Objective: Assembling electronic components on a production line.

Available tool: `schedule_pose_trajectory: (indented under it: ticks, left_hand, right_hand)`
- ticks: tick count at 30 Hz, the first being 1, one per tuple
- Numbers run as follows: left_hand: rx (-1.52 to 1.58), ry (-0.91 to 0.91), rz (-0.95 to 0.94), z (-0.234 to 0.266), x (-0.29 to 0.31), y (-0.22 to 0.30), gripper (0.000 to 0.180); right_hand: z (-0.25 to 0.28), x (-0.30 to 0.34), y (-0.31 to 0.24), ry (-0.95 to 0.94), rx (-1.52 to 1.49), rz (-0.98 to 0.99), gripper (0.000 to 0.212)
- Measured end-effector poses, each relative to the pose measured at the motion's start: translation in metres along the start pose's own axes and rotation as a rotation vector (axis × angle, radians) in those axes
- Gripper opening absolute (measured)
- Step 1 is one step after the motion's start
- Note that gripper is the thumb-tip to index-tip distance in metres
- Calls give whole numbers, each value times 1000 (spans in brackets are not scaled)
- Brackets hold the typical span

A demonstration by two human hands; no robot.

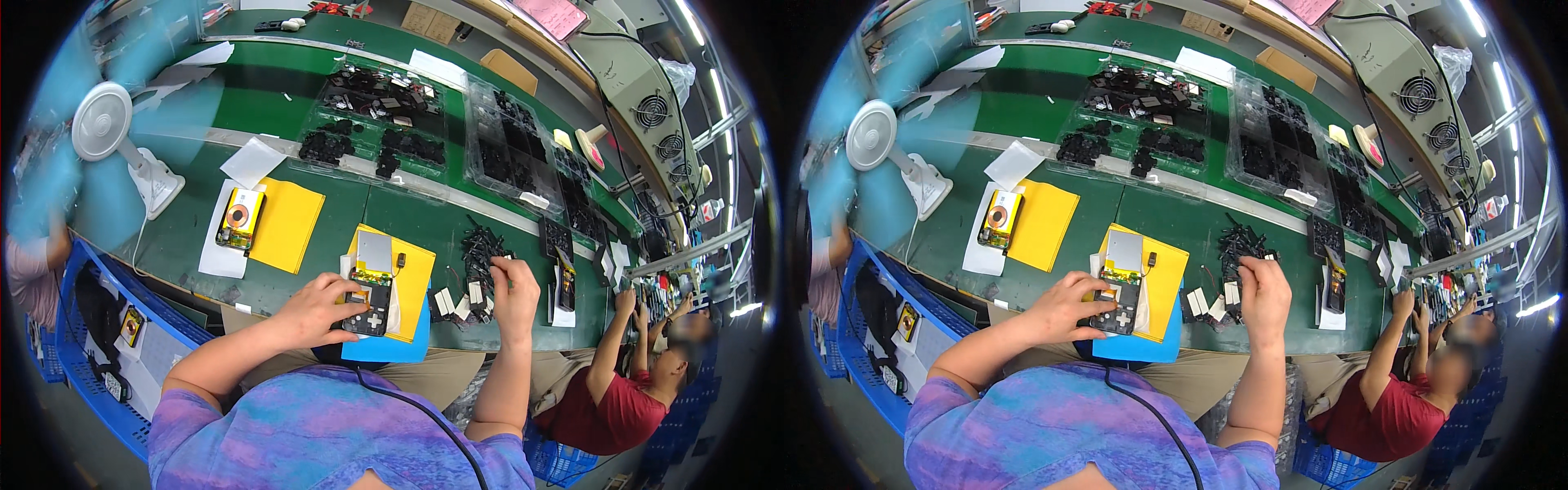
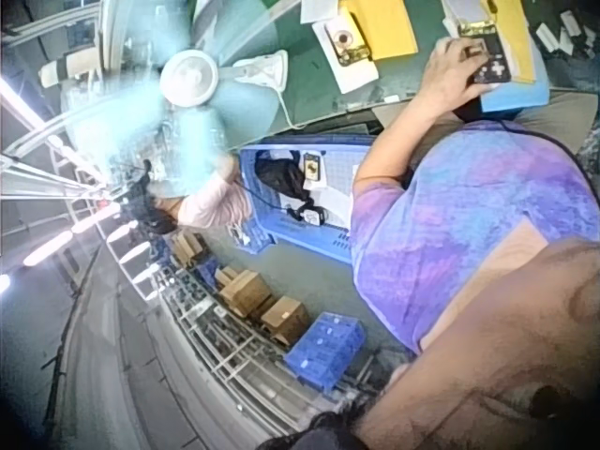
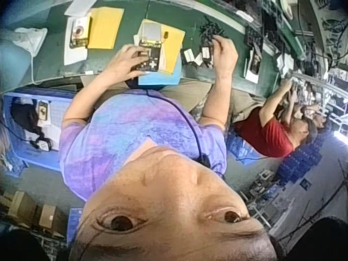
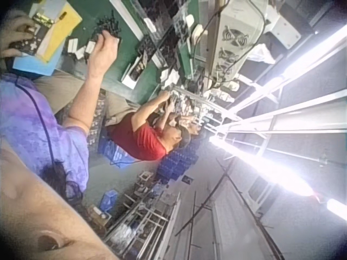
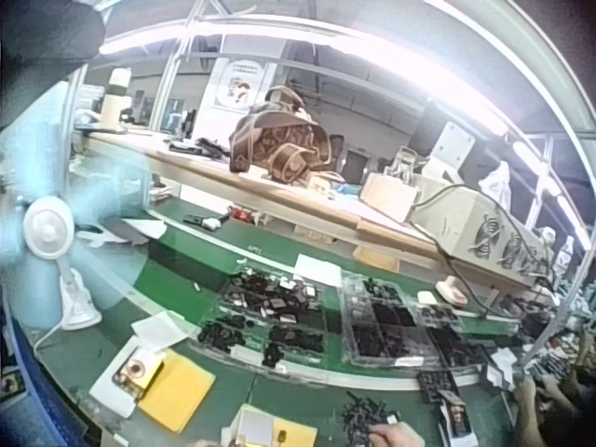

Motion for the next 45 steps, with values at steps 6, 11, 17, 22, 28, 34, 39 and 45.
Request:
schedule_pose_trajectory:
  ticks: [6,11,17,22,28,34,39,45]
  left_hand:
    - [-13,-34,-38,0,1,-3,58]
    - [-6,-49,-2,1,-6,-1,66]
    - [55,-23,19,1,-7,-7,83]
    - [55,-24,41,-1,-5,-7,84]
    - [63,-10,56,-2,-2,-4,83]
    - [57,0,51,-2,-3,-5,84]
    - [66,2,58,-3,-3,-5,84]
    - [45,-20,58,-5,-3,-7,87]
  right_hand:
    - [-21,12,-49,-153,-179,117,16]
    - [-47,29,-71,-414,-257,154,9]
    - [-68,37,-86,-497,-302,156,9]
    - [-76,39,-90,-533,-278,159,10]
    - [-84,43,-95,-535,-254,165,9]
    - [-91,41,-98,-568,-197,175,9]
    - [-93,37,-101,-554,-185,216,9]
    - [-94,35,-100,-540,-182,211,9]
Point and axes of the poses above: each hand's wrist, its own x-axis away from the middle knuckle, its own z-axis out of the back of the hand, y = z × x, the point moved 2 cm from there along -x, towards the middle knuckle, and after that the axes turned 4 degrees about z, right-handed, at the moved point
